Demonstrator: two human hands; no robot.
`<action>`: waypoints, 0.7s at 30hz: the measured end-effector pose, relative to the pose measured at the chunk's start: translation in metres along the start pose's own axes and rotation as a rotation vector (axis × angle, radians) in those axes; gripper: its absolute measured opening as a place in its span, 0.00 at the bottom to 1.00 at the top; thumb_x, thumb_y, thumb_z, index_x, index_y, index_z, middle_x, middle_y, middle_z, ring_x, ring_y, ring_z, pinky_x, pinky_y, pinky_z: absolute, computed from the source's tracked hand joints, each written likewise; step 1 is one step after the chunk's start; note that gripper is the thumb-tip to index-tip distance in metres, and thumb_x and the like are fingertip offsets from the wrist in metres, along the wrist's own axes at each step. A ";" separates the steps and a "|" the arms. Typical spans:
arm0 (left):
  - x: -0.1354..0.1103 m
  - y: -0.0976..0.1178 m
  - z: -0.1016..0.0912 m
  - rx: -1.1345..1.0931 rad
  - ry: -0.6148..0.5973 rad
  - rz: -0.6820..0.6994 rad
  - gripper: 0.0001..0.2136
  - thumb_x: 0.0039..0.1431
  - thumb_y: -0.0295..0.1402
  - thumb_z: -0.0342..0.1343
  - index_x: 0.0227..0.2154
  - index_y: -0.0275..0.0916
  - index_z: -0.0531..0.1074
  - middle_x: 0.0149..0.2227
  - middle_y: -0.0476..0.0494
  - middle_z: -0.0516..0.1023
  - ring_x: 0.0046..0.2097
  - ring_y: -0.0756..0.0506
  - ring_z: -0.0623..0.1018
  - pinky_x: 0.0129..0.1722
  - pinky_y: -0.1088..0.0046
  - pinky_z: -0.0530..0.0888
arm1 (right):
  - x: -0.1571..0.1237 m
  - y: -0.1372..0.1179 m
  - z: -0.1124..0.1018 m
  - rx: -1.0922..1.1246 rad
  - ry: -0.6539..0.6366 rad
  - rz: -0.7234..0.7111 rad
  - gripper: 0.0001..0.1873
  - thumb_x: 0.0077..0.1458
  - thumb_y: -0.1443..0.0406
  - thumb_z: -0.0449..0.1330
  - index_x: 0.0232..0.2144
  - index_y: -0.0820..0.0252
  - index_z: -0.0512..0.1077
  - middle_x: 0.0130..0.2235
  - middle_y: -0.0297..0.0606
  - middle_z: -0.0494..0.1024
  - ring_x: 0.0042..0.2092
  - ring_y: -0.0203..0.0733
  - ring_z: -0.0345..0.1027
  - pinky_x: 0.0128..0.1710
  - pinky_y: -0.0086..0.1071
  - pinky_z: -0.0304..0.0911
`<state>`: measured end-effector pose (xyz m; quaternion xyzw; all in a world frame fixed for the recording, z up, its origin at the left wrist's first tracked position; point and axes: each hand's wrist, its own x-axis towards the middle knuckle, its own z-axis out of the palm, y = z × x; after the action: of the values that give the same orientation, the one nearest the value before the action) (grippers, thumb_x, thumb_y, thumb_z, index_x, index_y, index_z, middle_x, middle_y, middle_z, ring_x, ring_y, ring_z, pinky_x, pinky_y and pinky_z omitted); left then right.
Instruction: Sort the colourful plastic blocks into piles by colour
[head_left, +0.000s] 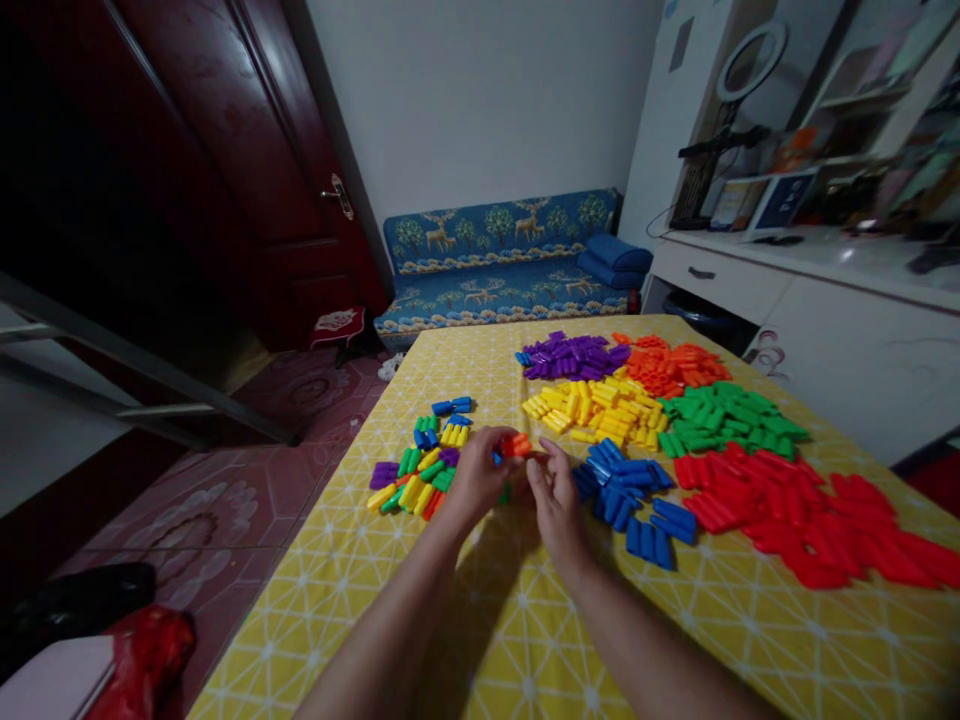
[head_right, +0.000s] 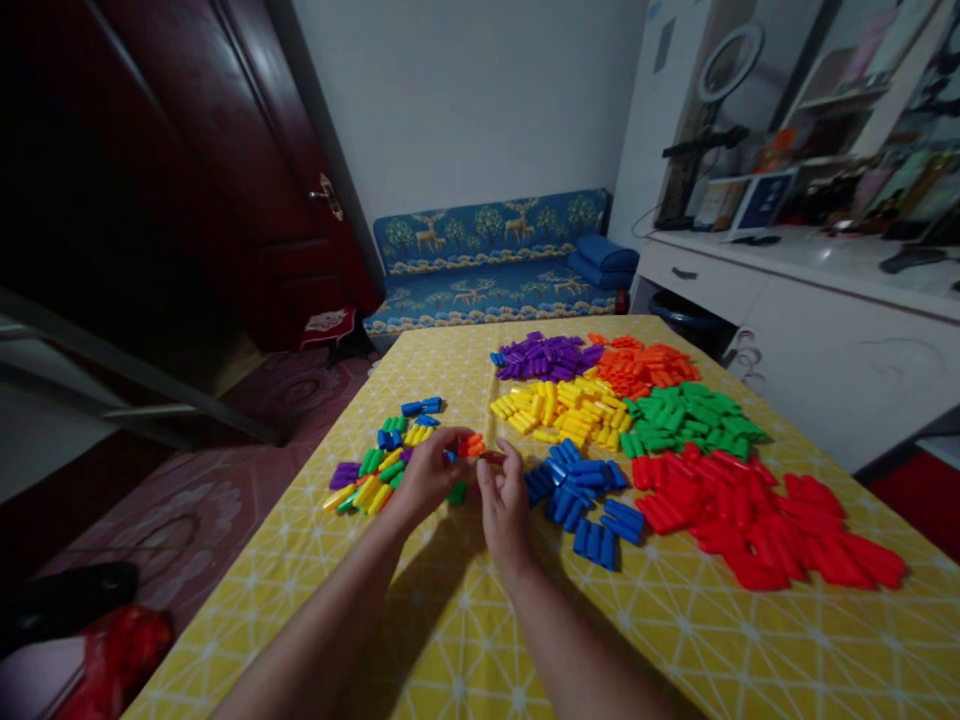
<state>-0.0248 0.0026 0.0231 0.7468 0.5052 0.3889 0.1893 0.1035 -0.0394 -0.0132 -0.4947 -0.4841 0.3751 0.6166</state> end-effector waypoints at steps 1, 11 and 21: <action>-0.009 0.005 0.004 -0.065 0.001 0.006 0.13 0.52 0.27 0.61 0.43 0.37 0.75 0.39 0.43 0.79 0.39 0.46 0.76 0.40 0.71 0.73 | 0.000 -0.002 -0.001 -0.014 0.009 -0.020 0.25 0.59 0.51 0.53 0.54 0.55 0.64 0.46 0.44 0.76 0.43 0.44 0.74 0.39 0.36 0.71; -0.034 0.023 0.018 -0.168 0.079 0.056 0.14 0.54 0.25 0.58 0.44 0.40 0.77 0.40 0.42 0.79 0.41 0.45 0.76 0.40 0.71 0.72 | -0.001 -0.003 -0.007 -0.088 0.005 -0.097 0.16 0.59 0.55 0.57 0.45 0.57 0.73 0.45 0.44 0.79 0.46 0.48 0.73 0.47 0.41 0.69; -0.033 0.009 -0.063 0.402 -0.151 -0.114 0.11 0.51 0.32 0.63 0.39 0.42 0.78 0.41 0.43 0.81 0.43 0.42 0.78 0.42 0.68 0.71 | -0.003 -0.001 -0.003 -0.091 0.013 -0.116 0.18 0.59 0.54 0.57 0.45 0.59 0.73 0.41 0.44 0.80 0.38 0.43 0.75 0.36 0.34 0.71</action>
<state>-0.0739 -0.0381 0.0559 0.7667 0.5983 0.2121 0.0956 0.1061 -0.0431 -0.0132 -0.4959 -0.5245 0.3131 0.6173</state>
